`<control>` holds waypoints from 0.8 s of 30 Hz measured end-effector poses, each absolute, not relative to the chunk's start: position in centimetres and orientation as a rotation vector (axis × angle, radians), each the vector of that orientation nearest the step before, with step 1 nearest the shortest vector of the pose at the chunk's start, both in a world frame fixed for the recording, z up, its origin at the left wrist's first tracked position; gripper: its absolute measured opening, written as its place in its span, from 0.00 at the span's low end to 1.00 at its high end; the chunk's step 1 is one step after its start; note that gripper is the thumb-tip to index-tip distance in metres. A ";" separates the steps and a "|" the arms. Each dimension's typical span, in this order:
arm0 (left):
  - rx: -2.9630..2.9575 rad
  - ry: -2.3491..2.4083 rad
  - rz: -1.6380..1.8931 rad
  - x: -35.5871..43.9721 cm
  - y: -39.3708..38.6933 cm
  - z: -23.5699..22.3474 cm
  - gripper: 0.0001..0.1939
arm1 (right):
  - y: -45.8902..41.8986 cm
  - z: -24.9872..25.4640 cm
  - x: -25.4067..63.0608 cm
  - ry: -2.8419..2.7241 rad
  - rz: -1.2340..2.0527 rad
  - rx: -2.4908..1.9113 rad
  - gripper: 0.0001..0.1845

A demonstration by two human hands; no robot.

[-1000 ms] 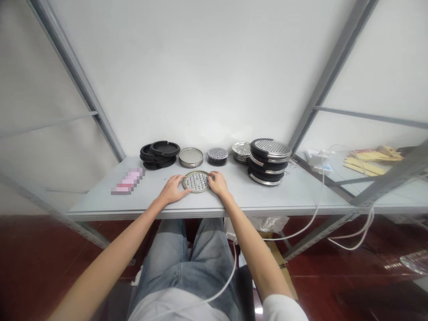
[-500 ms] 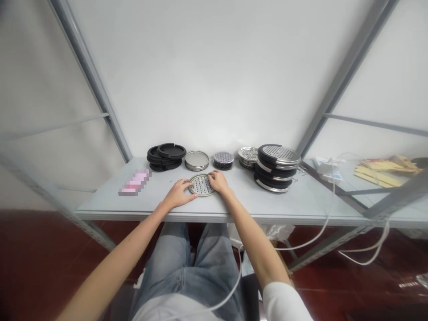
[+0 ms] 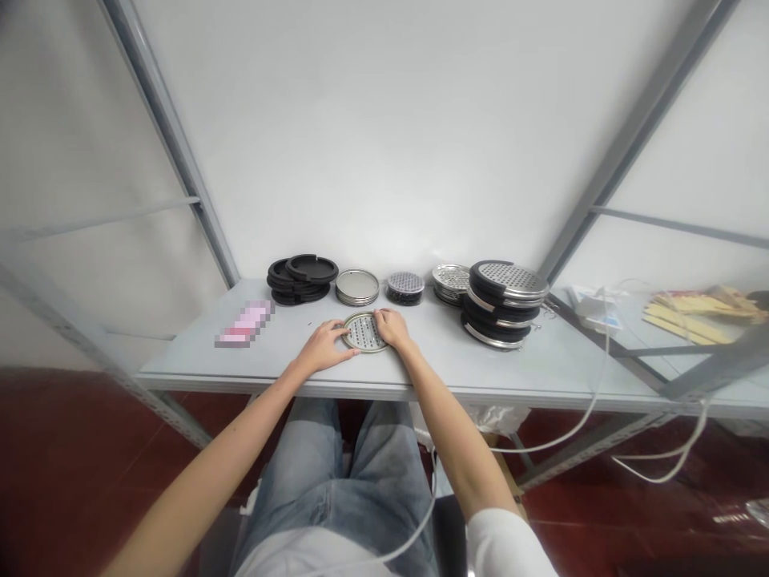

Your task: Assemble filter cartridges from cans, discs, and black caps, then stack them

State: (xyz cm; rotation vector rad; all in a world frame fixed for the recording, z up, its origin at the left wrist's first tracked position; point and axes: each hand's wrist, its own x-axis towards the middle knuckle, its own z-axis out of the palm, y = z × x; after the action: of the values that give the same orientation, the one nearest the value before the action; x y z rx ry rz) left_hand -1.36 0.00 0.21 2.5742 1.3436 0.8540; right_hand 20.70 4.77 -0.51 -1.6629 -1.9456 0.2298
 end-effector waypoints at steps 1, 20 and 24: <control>2.574 1.348 0.849 -1.4 0.0 0.3 0.28 | 4.8 -0.5 20.7 -1.939 0.231 -1.663 0.26; 2.566 1.464 0.774 -1.2 -0.6 0.8 0.29 | 4.6 -0.7 20.9 -1.939 0.277 -1.601 0.26; 2.559 1.452 0.796 -1.3 -0.6 0.8 0.28 | 4.4 -0.5 20.7 -1.912 0.310 -1.604 0.27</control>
State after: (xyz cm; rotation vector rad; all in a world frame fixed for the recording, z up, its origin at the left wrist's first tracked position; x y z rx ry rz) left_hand -1.27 -0.61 0.76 2.5592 1.4517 0.7955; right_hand 20.71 4.38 -0.49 -1.6044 -1.9118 0.3100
